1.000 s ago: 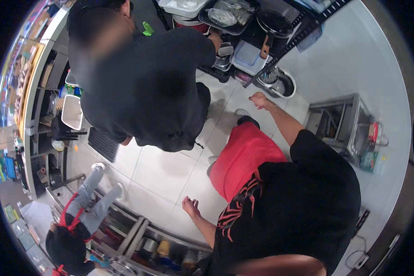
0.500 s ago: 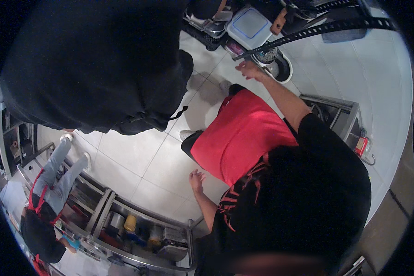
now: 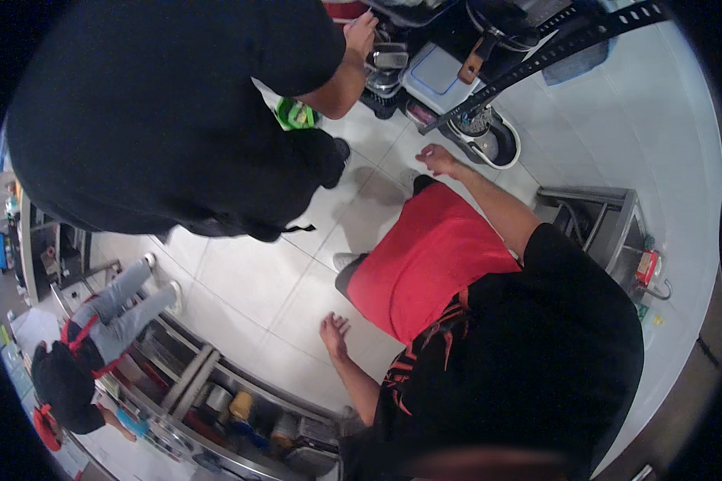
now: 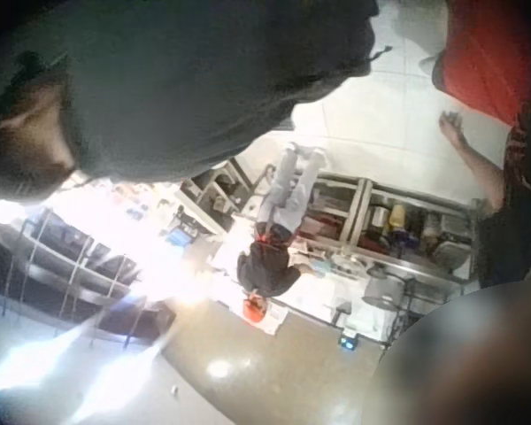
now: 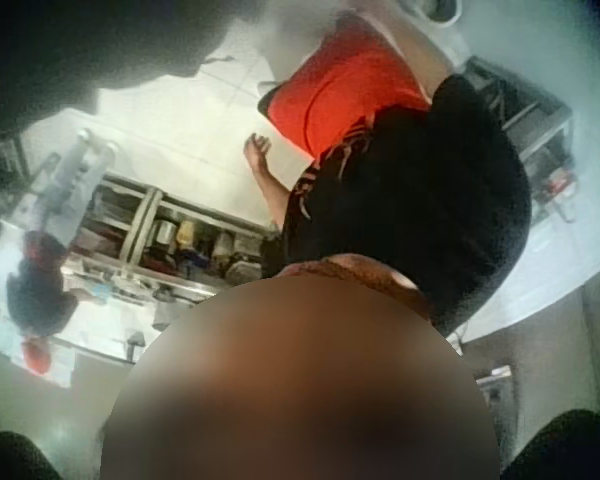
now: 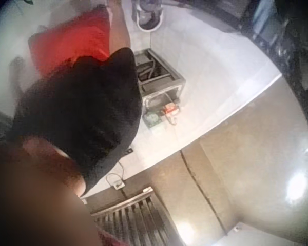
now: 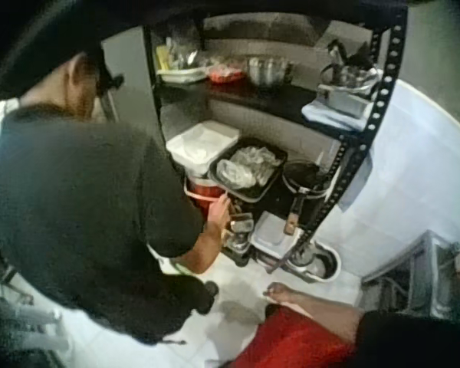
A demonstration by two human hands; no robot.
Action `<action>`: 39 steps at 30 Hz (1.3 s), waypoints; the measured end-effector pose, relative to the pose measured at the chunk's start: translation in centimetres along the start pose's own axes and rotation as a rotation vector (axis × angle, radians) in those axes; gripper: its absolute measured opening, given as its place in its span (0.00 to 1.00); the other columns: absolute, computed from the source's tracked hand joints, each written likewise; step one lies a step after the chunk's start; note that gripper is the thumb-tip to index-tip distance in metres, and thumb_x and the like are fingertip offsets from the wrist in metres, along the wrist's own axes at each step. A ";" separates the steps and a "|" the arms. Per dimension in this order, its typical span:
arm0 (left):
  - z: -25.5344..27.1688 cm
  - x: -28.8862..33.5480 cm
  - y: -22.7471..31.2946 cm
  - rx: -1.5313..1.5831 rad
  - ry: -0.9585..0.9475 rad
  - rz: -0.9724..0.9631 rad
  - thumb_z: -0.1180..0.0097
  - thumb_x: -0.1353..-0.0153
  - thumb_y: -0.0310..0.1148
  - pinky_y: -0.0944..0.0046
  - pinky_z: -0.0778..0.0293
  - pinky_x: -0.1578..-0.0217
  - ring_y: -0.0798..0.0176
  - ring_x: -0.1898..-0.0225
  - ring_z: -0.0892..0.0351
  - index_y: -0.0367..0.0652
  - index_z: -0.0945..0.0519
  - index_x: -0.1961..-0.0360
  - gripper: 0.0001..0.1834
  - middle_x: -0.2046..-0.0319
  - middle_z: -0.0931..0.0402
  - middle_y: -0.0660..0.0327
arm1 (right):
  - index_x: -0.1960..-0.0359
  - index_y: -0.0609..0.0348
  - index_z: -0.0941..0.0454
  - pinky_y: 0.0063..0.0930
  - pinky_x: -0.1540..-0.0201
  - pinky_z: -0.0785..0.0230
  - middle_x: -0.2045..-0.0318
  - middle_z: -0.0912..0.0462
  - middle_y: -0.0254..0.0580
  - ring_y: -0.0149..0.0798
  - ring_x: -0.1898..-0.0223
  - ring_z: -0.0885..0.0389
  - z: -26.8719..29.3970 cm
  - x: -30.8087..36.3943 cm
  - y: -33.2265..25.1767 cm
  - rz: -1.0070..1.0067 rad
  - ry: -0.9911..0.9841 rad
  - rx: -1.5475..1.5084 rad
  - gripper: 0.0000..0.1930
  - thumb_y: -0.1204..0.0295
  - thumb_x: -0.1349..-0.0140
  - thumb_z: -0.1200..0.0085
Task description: The person scoops rice into a bowl, then uses tongs to add fried chicken and noodles from a deep fryer. They add lettuce and a dark sauce to the bowl, completing the dish assembly.
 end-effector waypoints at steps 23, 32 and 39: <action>-20.8 -4.5 5.0 -0.978 -0.085 -0.256 0.64 0.35 0.69 0.30 0.74 0.29 0.47 0.23 0.59 0.53 0.32 0.30 0.42 0.26 0.45 0.54 | 0.68 0.65 0.23 0.38 0.82 0.27 0.77 0.22 0.45 0.38 0.79 0.22 3.4 -13.2 -3.8 0.138 0.001 0.127 0.25 0.49 0.31 0.51; -18.6 -16.1 1.1 -0.949 -0.259 -0.537 0.56 0.38 0.67 0.33 0.62 0.30 0.43 0.27 0.46 0.45 0.31 0.31 0.44 0.31 0.35 0.50 | 0.64 0.61 0.20 0.39 0.70 0.20 0.74 0.19 0.41 0.38 0.70 0.18 1.3 -15.4 -3.3 0.080 0.080 0.008 0.19 0.55 0.33 0.46; -15.5 -17.1 -0.1 -1.149 -0.194 -0.457 0.54 0.39 0.70 0.30 0.63 0.30 0.47 0.26 0.50 0.56 0.28 0.34 0.40 0.30 0.39 0.52 | 0.64 0.63 0.20 0.47 0.50 0.29 0.60 0.19 0.57 0.57 0.54 0.20 10.2 -18.6 -17.6 0.688 0.973 -0.109 0.15 0.60 0.40 0.41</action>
Point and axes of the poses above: each hand's wrist, its own x-axis away from the middle knuckle, its own z-axis out of the back of the hand, y = z × x, the point moved 7 cm from there along -x, towards the middle knuckle
